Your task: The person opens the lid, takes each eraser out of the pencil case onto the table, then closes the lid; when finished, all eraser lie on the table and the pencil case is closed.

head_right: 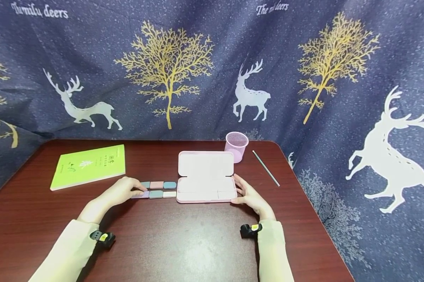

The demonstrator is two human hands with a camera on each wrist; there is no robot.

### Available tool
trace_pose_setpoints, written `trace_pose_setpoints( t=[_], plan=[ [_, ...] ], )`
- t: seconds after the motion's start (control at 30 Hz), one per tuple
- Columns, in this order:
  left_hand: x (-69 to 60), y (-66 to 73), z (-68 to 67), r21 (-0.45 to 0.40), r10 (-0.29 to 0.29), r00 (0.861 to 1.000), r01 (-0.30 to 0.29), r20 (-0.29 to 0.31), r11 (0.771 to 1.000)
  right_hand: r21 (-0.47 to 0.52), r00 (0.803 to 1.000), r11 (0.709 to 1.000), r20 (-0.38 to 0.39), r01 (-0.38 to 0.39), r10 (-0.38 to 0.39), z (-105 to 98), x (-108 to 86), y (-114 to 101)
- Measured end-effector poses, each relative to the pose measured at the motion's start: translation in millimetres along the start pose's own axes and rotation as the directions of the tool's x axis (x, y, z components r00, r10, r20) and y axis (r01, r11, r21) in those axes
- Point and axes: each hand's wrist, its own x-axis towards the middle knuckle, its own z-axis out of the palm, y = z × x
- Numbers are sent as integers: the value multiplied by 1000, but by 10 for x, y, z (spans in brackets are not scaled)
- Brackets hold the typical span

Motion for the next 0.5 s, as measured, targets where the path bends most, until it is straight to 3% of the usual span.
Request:
trace_pose_setpoints(
  t=[0.5],
  plan=[
    [15, 2, 28, -18, -38, 999, 37, -35, 999, -6, 1000, 1000, -3, 2, -2, 6, -22, -30]
  ],
)
